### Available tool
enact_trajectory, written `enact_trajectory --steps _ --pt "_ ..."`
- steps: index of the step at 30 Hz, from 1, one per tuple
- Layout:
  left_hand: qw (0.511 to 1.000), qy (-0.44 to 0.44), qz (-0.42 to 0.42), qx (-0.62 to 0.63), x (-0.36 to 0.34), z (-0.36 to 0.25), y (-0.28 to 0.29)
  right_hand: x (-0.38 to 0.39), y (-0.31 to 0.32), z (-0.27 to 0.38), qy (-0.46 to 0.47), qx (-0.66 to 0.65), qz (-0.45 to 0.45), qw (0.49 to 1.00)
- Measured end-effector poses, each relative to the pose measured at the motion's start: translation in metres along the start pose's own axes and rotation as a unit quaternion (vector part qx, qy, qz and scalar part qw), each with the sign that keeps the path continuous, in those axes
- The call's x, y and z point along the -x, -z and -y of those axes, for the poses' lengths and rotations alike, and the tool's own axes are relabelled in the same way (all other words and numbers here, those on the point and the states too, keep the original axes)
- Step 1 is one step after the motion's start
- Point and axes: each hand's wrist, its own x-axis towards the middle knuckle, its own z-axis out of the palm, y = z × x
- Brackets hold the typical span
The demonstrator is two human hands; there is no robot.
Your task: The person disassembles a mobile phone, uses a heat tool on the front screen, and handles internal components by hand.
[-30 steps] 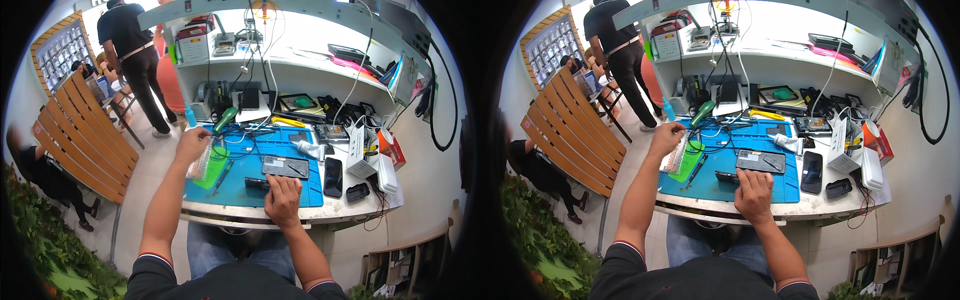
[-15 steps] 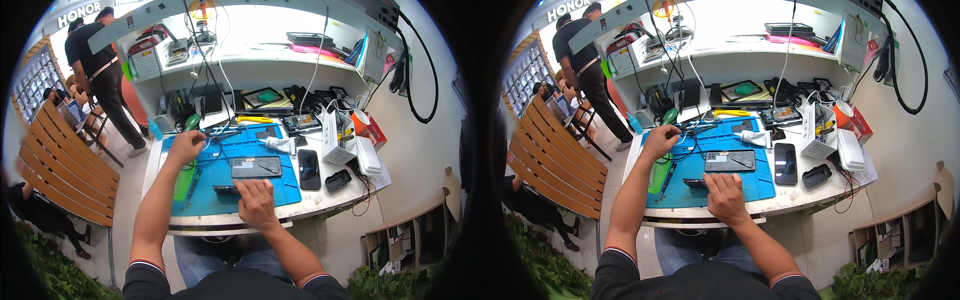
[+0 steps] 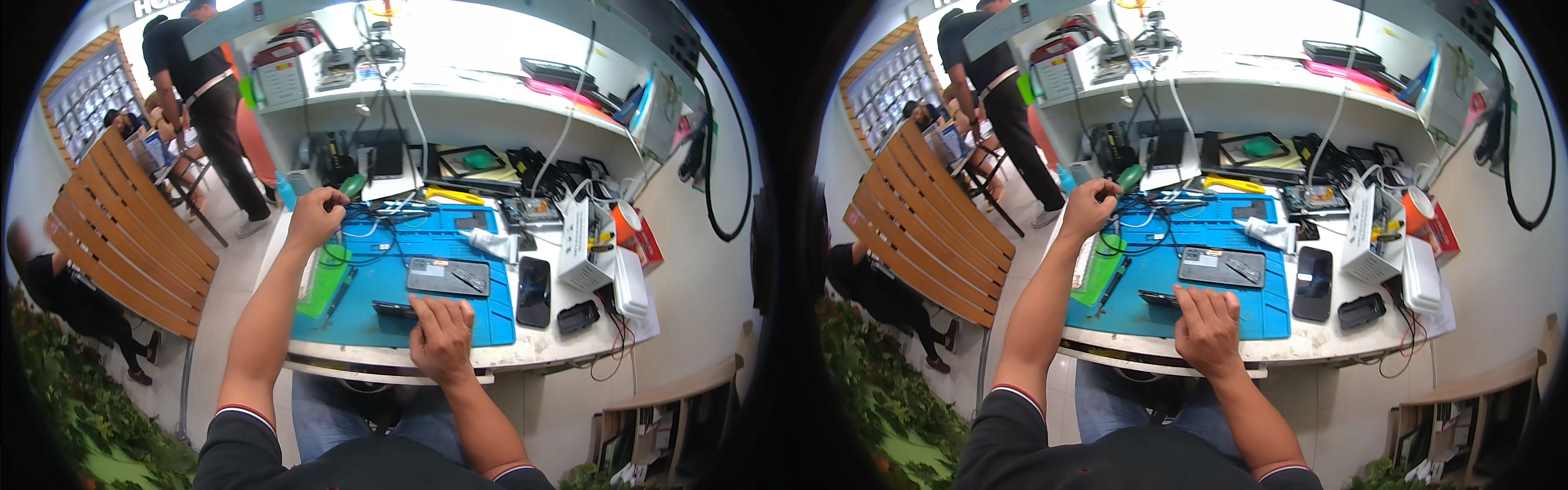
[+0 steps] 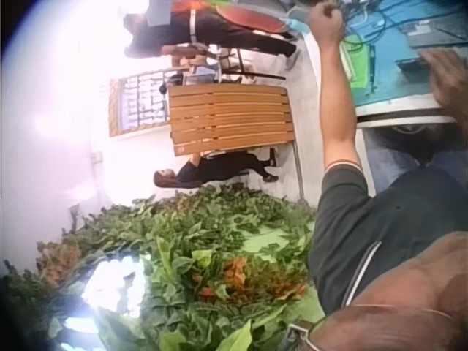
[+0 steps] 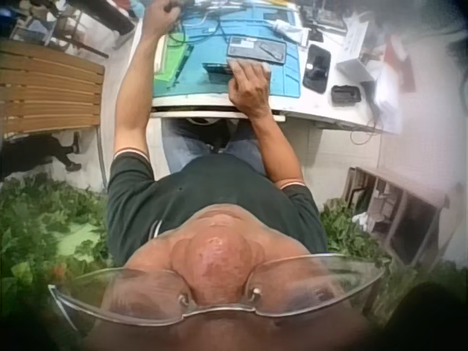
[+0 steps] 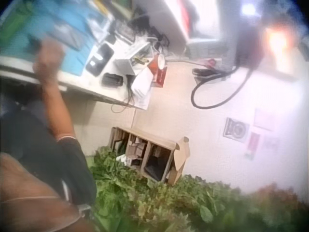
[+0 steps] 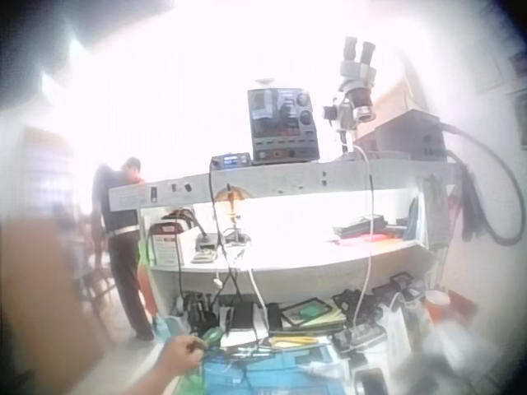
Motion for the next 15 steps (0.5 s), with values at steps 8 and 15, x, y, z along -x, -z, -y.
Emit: enact_trajectory --steps 8,15 --pt "0.991 0.111 -0.024 -0.071 -0.013 0.054 0.041 -0.003 0.000 0.001 0.017 0.028 -0.002 0.999" --pt "0.990 0.124 -0.011 -0.062 -0.008 0.048 0.029 -0.001 -0.002 0.001 0.002 0.032 0.005 0.999"
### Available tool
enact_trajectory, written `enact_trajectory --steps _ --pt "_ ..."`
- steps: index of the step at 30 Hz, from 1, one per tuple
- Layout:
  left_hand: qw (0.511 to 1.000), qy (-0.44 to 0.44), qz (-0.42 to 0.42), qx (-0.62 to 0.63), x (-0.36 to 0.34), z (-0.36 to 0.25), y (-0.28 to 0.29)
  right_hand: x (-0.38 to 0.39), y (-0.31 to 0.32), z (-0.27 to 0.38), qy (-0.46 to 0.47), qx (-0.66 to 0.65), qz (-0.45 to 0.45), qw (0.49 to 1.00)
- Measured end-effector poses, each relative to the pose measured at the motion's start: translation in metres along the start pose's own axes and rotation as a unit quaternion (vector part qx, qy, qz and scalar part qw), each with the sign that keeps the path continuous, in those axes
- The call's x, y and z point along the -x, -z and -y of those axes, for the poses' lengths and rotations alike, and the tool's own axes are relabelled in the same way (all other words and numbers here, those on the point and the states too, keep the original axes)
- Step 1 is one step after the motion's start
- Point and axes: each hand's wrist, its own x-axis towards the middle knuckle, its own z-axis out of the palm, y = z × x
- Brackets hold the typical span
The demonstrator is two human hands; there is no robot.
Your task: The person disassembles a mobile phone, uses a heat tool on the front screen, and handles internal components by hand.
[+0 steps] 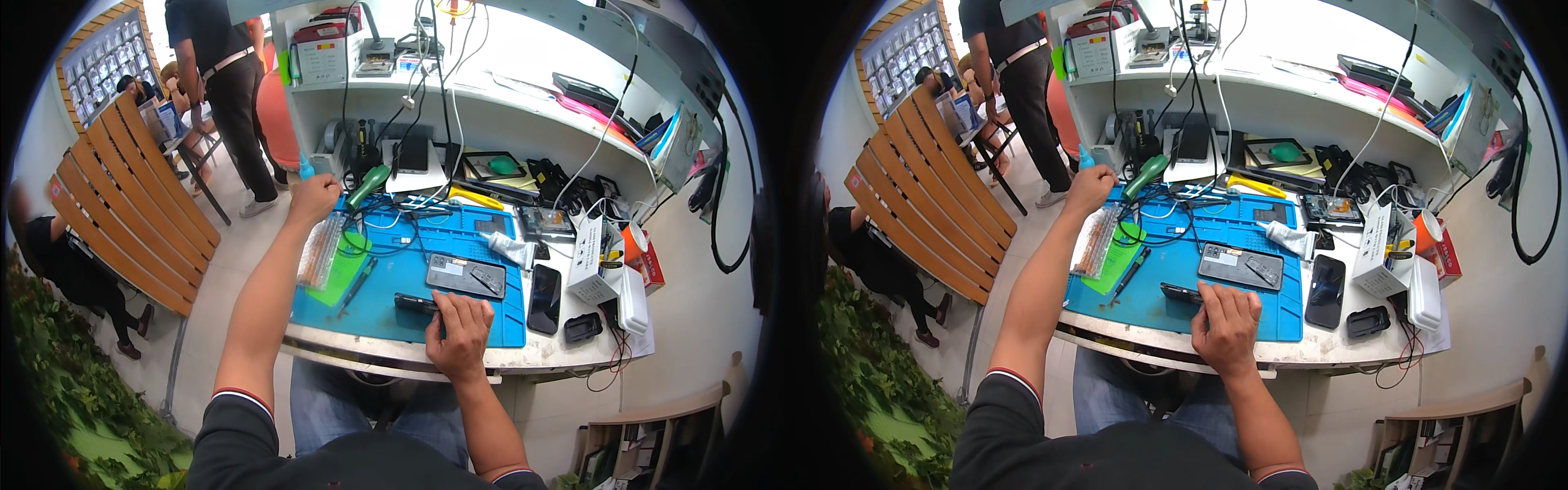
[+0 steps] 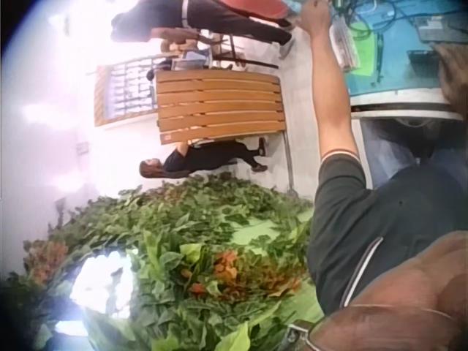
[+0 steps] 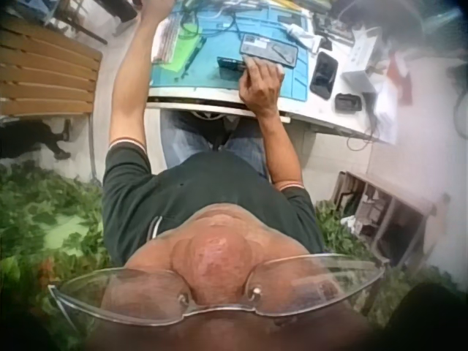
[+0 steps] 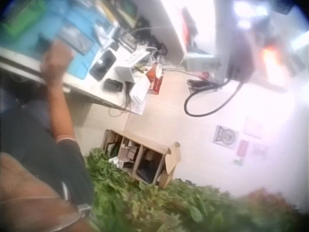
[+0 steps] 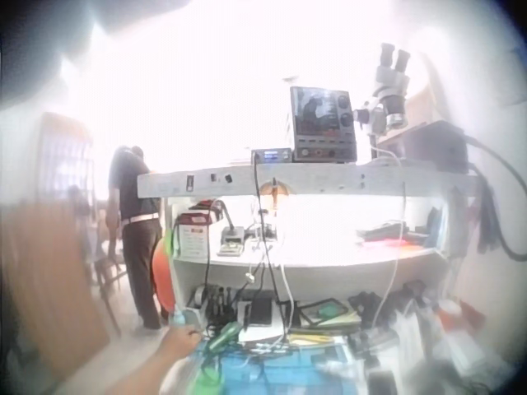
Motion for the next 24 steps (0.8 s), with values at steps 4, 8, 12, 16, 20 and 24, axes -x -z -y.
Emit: enact_trajectory --steps 4,8,12,16,20,24 --pt "0.999 -0.035 -0.007 -0.008 0.004 0.007 0.003 0.000 0.001 0.003 0.006 0.015 0.003 1.000" --pt "0.999 -0.032 0.006 -0.008 0.011 0.007 0.021 -0.002 0.001 0.003 0.005 0.006 0.013 1.000" --pt "0.997 0.010 0.050 -0.051 0.028 -0.009 0.050 0.002 -0.002 0.000 0.000 0.017 0.012 1.000" --pt "0.974 0.053 0.111 -0.192 0.055 0.002 0.074 0.001 -0.003 0.002 0.004 0.013 0.010 1.000" --pt "0.945 0.084 0.155 -0.276 0.083 -0.002 0.071 0.001 -0.003 0.001 0.007 0.014 0.002 1.000" --pt "0.928 0.086 0.174 -0.317 0.093 -0.021 0.060 -0.001 -0.002 0.002 0.011 0.013 -0.003 1.000"
